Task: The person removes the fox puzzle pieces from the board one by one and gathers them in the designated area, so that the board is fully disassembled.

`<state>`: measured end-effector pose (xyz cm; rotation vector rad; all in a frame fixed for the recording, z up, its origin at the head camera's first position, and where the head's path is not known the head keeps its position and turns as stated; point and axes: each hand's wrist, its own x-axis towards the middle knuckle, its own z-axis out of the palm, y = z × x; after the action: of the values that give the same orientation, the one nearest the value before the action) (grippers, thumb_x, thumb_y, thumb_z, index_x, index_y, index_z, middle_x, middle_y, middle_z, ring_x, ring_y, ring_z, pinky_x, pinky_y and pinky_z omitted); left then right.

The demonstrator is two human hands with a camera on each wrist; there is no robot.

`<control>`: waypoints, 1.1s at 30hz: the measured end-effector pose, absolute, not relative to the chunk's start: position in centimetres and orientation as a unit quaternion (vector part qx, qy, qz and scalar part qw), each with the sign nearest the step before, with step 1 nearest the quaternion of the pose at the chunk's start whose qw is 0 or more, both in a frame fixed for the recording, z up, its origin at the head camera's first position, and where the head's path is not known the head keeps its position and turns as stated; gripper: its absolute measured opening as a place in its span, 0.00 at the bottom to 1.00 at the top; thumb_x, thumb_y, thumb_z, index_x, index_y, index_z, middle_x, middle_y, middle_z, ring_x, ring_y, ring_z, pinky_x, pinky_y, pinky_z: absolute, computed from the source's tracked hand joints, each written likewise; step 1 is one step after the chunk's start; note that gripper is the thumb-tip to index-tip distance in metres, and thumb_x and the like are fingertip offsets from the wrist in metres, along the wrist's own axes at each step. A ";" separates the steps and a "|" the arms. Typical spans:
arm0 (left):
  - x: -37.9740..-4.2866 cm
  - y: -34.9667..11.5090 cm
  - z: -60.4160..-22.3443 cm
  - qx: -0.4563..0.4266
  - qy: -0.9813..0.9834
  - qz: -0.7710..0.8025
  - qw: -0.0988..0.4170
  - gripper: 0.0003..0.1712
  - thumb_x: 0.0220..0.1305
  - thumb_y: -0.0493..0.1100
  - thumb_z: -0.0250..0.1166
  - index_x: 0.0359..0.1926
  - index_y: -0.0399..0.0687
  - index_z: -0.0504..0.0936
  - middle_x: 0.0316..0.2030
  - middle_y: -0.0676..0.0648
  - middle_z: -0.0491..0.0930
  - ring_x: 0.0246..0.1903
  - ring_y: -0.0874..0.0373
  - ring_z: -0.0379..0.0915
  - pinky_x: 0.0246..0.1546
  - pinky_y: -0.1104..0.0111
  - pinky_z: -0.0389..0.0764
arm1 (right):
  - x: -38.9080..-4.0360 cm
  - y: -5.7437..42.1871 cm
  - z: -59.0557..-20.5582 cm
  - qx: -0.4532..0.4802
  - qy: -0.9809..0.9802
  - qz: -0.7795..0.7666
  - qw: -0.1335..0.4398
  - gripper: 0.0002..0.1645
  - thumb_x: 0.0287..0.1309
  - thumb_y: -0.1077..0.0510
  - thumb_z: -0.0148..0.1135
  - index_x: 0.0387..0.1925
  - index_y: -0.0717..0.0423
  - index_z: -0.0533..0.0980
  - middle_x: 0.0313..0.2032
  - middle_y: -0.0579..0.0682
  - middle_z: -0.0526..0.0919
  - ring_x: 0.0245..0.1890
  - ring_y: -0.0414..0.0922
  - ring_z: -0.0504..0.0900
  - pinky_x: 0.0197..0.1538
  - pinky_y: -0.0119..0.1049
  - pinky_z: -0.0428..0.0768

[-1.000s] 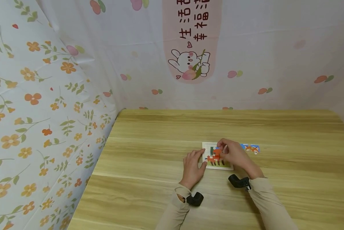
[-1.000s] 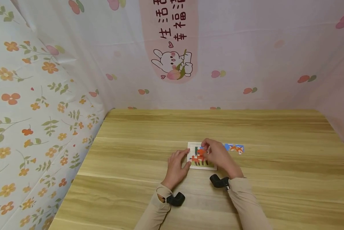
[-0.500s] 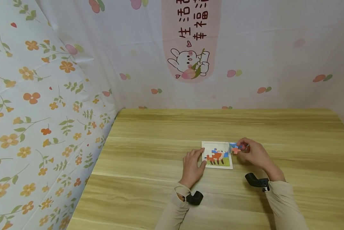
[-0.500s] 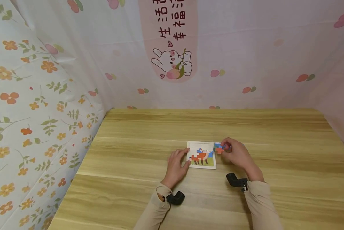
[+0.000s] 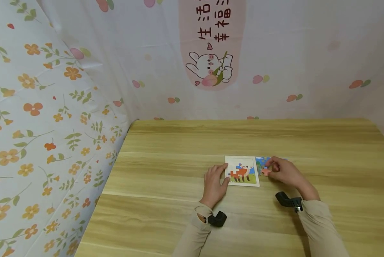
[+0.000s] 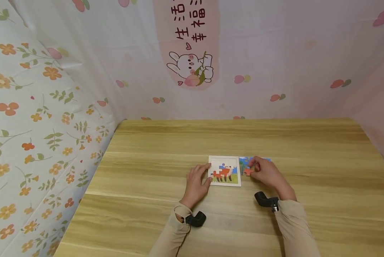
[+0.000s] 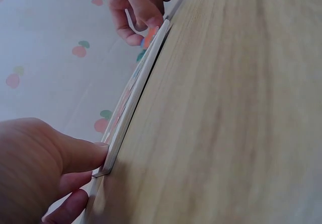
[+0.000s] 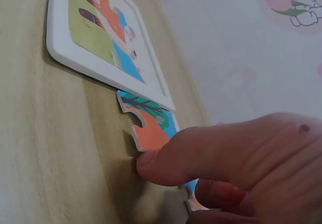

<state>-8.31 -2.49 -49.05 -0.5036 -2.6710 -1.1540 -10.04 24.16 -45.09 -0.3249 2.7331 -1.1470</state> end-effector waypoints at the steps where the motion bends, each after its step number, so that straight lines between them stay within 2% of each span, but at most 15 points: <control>1: -8.3 -2.5 -49.1 -0.169 -0.900 -0.391 0.092 0.26 0.56 0.38 0.66 0.58 0.47 0.75 0.47 0.50 0.76 0.48 0.54 0.67 0.46 0.60 0.62 | -10.1 24.1 -45.1 -0.110 0.913 -0.384 0.080 0.13 0.47 0.68 0.63 0.37 0.64 0.72 0.20 0.45 0.61 0.19 0.38 0.60 0.27 0.33 0.59; 20: -8.4 -2.4 -49.0 -0.167 -0.898 -0.397 0.095 0.26 0.56 0.37 0.65 0.58 0.46 0.76 0.47 0.49 0.76 0.47 0.54 0.67 0.45 0.60 0.62 | -10.6 24.1 -45.5 -0.095 0.915 -0.380 0.098 0.13 0.47 0.69 0.63 0.37 0.65 0.72 0.21 0.46 0.63 0.21 0.41 0.61 0.30 0.35 0.61; 33: -8.4 -2.4 -48.8 -0.165 -0.898 -0.397 0.091 0.25 0.56 0.37 0.66 0.57 0.46 0.76 0.46 0.49 0.77 0.47 0.54 0.68 0.46 0.59 0.62 | -10.6 23.9 -45.2 -0.094 0.911 -0.386 0.106 0.14 0.47 0.69 0.61 0.38 0.66 0.71 0.21 0.46 0.64 0.20 0.40 0.61 0.27 0.33 0.60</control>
<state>-8.40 -2.42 -48.84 -0.4918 -2.6693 -1.1797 -10.62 23.90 -45.24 -0.2777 2.6845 -1.1379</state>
